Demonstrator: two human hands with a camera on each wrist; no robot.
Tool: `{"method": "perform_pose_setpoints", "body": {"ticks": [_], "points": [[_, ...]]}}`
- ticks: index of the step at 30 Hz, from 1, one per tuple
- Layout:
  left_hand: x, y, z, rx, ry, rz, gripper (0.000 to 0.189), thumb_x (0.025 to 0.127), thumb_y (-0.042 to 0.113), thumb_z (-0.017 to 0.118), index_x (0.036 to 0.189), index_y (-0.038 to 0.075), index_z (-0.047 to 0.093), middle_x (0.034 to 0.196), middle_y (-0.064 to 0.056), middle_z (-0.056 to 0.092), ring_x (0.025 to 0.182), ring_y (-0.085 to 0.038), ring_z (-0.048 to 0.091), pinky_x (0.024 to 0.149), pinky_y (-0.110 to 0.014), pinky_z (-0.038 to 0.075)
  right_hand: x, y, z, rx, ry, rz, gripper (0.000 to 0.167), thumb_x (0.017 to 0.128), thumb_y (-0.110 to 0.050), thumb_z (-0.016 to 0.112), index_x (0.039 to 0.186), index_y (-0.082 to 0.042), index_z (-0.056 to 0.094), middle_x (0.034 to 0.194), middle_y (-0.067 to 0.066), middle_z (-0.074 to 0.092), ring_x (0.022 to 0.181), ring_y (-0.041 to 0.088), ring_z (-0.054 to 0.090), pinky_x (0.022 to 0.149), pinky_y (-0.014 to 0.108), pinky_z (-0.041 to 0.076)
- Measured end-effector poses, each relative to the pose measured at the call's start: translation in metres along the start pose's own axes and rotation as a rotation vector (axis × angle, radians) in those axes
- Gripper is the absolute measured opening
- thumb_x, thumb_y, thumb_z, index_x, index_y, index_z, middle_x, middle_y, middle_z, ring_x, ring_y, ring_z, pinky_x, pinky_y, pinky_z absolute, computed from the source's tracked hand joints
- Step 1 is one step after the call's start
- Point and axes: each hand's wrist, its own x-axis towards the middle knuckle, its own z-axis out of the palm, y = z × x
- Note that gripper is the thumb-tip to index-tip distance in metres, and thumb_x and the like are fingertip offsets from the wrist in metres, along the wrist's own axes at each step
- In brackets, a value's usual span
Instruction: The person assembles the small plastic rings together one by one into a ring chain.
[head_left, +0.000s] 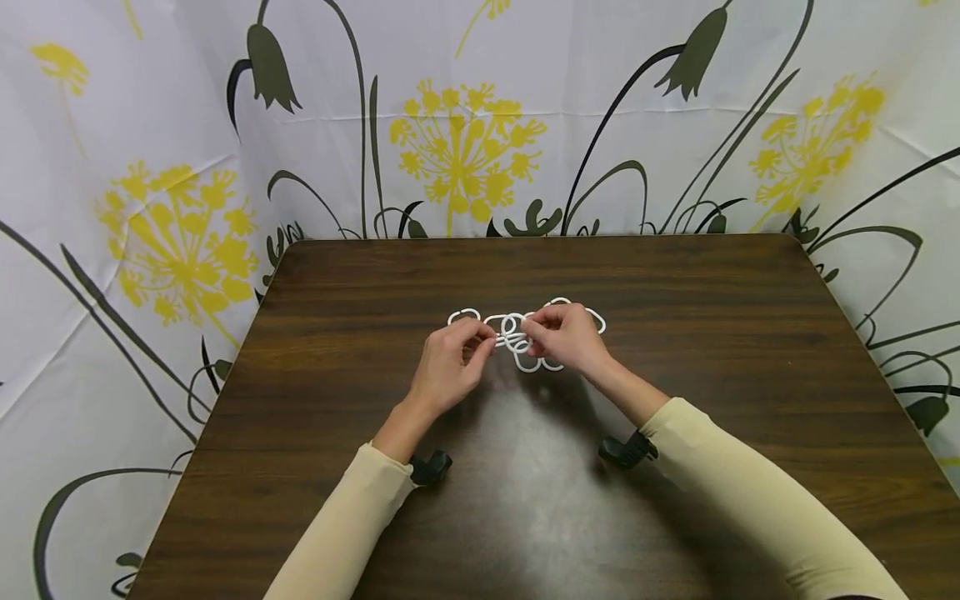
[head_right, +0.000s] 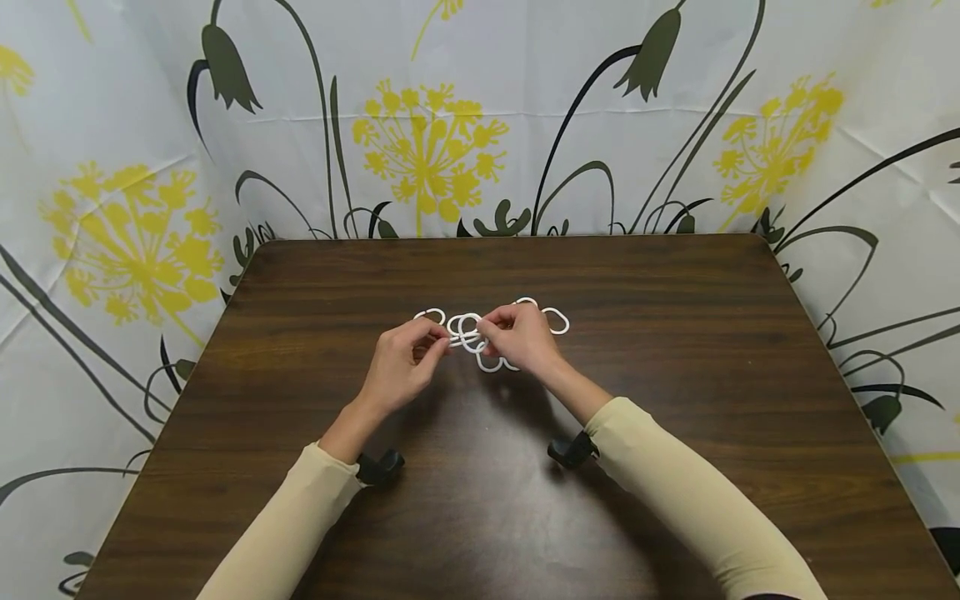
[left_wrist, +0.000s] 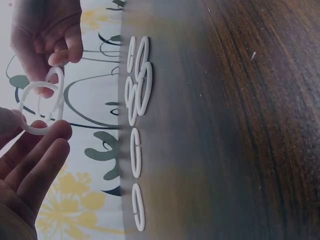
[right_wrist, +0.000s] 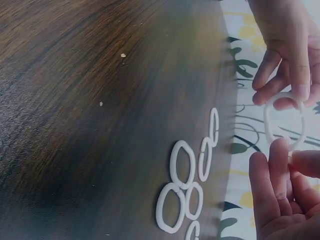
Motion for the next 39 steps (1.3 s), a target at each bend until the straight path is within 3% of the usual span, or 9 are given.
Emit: {"method": "perform_pose_setpoints", "body": {"ticks": [5, 9, 16, 22, 25, 29, 32, 35, 39], "points": [[-0.002, -0.002, 0.001, -0.028, -0.003, -0.03, 0.003, 0.089, 0.005, 0.069, 0.09, 0.008, 0.069, 0.086, 0.0, 0.066, 0.077, -0.009, 0.065, 0.065, -0.023, 0.055, 0.001, 0.002, -0.002, 0.066, 0.014, -0.034, 0.019, 0.093, -0.01, 0.067, 0.096, 0.007, 0.071, 0.073, 0.021, 0.065, 0.063, 0.022, 0.065, 0.062, 0.038, 0.058], [-0.004, -0.005, 0.001, -0.064, -0.042, -0.076, 0.005, 0.089, 0.006, 0.071, 0.093, 0.008, 0.071, 0.085, 0.002, 0.068, 0.076, -0.009, 0.064, 0.064, -0.024, 0.055, 0.001, 0.001, -0.005, 0.153, 0.009, -0.013, 0.02, 0.093, -0.008, 0.066, 0.1, 0.011, 0.067, 0.079, 0.026, 0.063, 0.065, 0.02, 0.063, 0.064, 0.042, 0.059], [-0.006, -0.01, 0.003, -0.235, -0.088, -0.246, 0.013, 0.089, 0.001, 0.069, 0.102, 0.003, 0.069, 0.084, -0.004, 0.069, 0.076, -0.016, 0.064, 0.069, -0.03, 0.053, 0.002, 0.001, -0.002, 0.215, -0.032, 0.017, 0.022, 0.095, -0.006, 0.064, 0.105, 0.013, 0.063, 0.082, 0.019, 0.066, 0.066, 0.015, 0.065, 0.064, 0.039, 0.059], [-0.001, -0.007, 0.002, -0.307, -0.103, -0.346, 0.02, 0.094, 0.004, 0.063, 0.112, -0.002, 0.066, 0.086, -0.009, 0.071, 0.076, -0.029, 0.069, 0.067, -0.032, 0.053, 0.0, 0.0, 0.003, 0.254, -0.045, 0.019, 0.02, 0.093, -0.002, 0.064, 0.105, 0.014, 0.062, 0.088, 0.025, 0.069, 0.072, 0.029, 0.071, 0.07, 0.051, 0.057], [0.002, -0.004, 0.002, -0.35, -0.09, -0.387, 0.023, 0.096, 0.008, 0.062, 0.116, -0.003, 0.066, 0.09, -0.014, 0.071, 0.078, -0.03, 0.07, 0.067, -0.044, 0.056, -0.001, -0.002, 0.005, 0.258, -0.06, 0.015, 0.017, 0.092, -0.001, 0.066, 0.102, 0.013, 0.063, 0.087, 0.026, 0.069, 0.073, 0.033, 0.071, 0.071, 0.054, 0.055], [0.005, 0.0, 0.002, -0.394, -0.061, -0.425, 0.022, 0.096, 0.011, 0.064, 0.113, -0.003, 0.068, 0.093, -0.015, 0.069, 0.077, -0.023, 0.069, 0.065, -0.057, 0.054, -0.002, -0.002, 0.007, 0.255, -0.085, 0.007, 0.018, 0.091, -0.001, 0.067, 0.103, 0.013, 0.063, 0.085, 0.022, 0.071, 0.07, 0.026, 0.071, 0.07, 0.054, 0.055], [0.007, 0.003, 0.001, -0.411, -0.033, -0.435, 0.02, 0.096, 0.012, 0.065, 0.109, -0.003, 0.069, 0.092, -0.014, 0.068, 0.075, -0.021, 0.066, 0.064, -0.055, 0.055, -0.002, -0.001, 0.007, 0.249, -0.104, -0.008, 0.02, 0.091, -0.001, 0.067, 0.105, 0.013, 0.063, 0.086, 0.019, 0.071, 0.07, 0.025, 0.071, 0.069, 0.053, 0.056], [0.009, 0.005, 0.001, -0.434, -0.016, -0.441, 0.02, 0.095, 0.011, 0.065, 0.107, -0.005, 0.069, 0.091, -0.016, 0.067, 0.075, -0.026, 0.067, 0.062, -0.051, 0.056, 0.0, 0.001, 0.003, 0.25, -0.124, -0.023, 0.022, 0.09, 0.0, 0.068, 0.107, 0.012, 0.063, 0.09, 0.023, 0.071, 0.078, 0.039, 0.07, 0.071, 0.057, 0.054], [0.009, 0.008, -0.003, -0.448, -0.015, -0.446, 0.02, 0.095, 0.008, 0.064, 0.107, -0.008, 0.067, 0.088, -0.023, 0.067, 0.076, -0.039, 0.067, 0.063, -0.051, 0.056, 0.003, 0.009, -0.008, 0.081, -0.124, -0.089, 0.021, 0.09, -0.002, 0.069, 0.108, 0.008, 0.067, 0.094, 0.021, 0.071, 0.084, 0.044, 0.068, 0.072, 0.054, 0.056]]}}
